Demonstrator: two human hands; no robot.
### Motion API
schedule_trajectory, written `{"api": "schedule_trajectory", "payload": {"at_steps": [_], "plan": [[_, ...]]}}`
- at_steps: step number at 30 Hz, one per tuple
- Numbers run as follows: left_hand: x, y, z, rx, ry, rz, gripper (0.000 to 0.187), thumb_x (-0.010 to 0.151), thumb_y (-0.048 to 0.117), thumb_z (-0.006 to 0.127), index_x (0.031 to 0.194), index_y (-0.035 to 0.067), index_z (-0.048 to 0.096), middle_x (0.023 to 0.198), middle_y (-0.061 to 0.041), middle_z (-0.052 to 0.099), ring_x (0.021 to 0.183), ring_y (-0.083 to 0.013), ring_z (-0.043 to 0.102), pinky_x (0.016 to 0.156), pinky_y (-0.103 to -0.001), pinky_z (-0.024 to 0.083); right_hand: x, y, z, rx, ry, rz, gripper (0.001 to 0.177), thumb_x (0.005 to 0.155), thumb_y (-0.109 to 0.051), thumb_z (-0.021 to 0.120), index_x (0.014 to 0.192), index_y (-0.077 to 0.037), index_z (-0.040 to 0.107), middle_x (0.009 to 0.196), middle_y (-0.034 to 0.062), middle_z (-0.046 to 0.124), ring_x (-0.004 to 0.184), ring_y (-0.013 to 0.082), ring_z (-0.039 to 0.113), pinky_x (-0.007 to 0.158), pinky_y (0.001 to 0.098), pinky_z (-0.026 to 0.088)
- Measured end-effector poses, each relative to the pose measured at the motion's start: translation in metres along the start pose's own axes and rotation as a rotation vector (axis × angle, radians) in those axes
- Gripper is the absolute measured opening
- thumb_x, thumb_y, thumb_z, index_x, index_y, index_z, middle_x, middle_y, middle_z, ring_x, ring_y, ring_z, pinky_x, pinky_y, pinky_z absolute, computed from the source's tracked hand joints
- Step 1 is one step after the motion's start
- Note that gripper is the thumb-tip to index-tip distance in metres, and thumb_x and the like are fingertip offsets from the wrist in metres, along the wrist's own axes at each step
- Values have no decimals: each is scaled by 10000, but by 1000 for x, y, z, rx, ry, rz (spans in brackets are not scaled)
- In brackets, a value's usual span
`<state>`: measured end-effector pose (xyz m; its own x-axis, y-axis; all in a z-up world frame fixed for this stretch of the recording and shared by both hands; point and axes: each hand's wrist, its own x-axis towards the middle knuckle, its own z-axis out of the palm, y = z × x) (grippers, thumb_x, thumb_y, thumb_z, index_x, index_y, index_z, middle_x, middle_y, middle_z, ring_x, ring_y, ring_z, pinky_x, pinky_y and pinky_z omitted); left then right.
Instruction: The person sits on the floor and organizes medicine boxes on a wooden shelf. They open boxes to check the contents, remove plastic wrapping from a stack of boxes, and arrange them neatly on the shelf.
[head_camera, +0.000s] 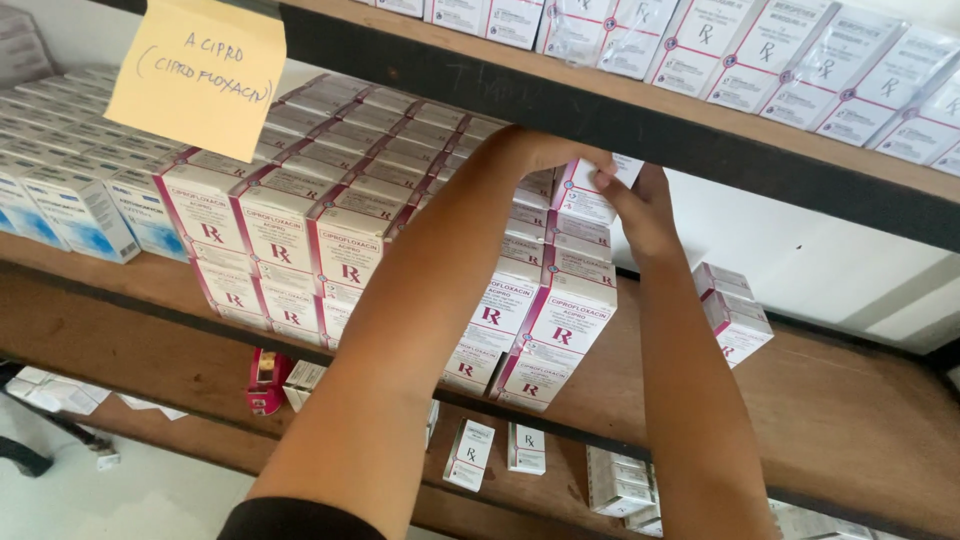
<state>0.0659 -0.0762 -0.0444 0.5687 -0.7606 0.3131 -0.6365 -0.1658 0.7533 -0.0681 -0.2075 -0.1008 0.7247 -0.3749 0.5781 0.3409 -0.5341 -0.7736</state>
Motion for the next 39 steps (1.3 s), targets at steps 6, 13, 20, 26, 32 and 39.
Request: {"api": "schedule_trajectory", "payload": {"at_steps": [6, 13, 20, 26, 32, 39], "plan": [[14, -13, 1, -56, -72, -166, 830, 607, 534, 881, 1298, 117, 687, 1419, -204, 567, 1311, -341, 533, 1079, -450, 383, -7, -9, 7, 57, -15, 42, 795, 845, -431, 798, 1450, -6, 503, 1346, 207, 668, 1311, 344, 627, 1147, 443, 453], [-9, 7, -8, -68, -79, -190, 823, 579, 545, 840, 1285, 141, 713, 1394, -157, 647, 1319, -294, 572, 1105, -431, 383, -2, 33, -27, 204, -130, -33, 1091, 875, -831, 451, 1605, -30, 323, 1630, 217, 411, 1530, 358, 345, 1228, 493, 246], [-31, 42, -11, 435, -56, -244, 600, 855, 556, 659, 1356, 227, 639, 1473, -121, 523, 1366, -280, 497, 1125, -436, 382, -87, -52, -39, -35, 162, 79, 1025, 921, -819, 322, 1562, -21, 367, 1576, 234, 451, 1482, 371, 425, 1199, 499, 346], [-177, 111, 12, 760, 381, 187, 365, 949, 357, 626, 1099, 37, 716, 1047, -193, 727, 987, -329, 690, 881, -469, 529, -162, -16, -79, -80, 354, 72, 675, 989, -483, 581, 1417, 37, 538, 1404, 212, 600, 1320, 321, 570, 1118, 442, 443], [-263, 100, 149, -19, 147, 685, 382, 926, 198, 661, 1229, -16, 569, 1106, -218, 673, 1052, -381, 670, 909, -499, 531, -210, 82, -140, -92, 556, 98, 453, 984, -211, 722, 1359, 15, 602, 1304, 155, 610, 1186, 228, 555, 1008, 355, 466], [-81, 30, 322, -67, -19, 208, 427, 961, 209, 684, 1341, 50, 569, 1323, -258, 649, 1247, -418, 629, 1051, -484, 505, -228, 274, -247, -1467, 349, -376, 590, 940, -192, 794, 1397, -356, 460, 1535, 351, 380, 1392, 414, 422, 1081, 351, 463]]}}
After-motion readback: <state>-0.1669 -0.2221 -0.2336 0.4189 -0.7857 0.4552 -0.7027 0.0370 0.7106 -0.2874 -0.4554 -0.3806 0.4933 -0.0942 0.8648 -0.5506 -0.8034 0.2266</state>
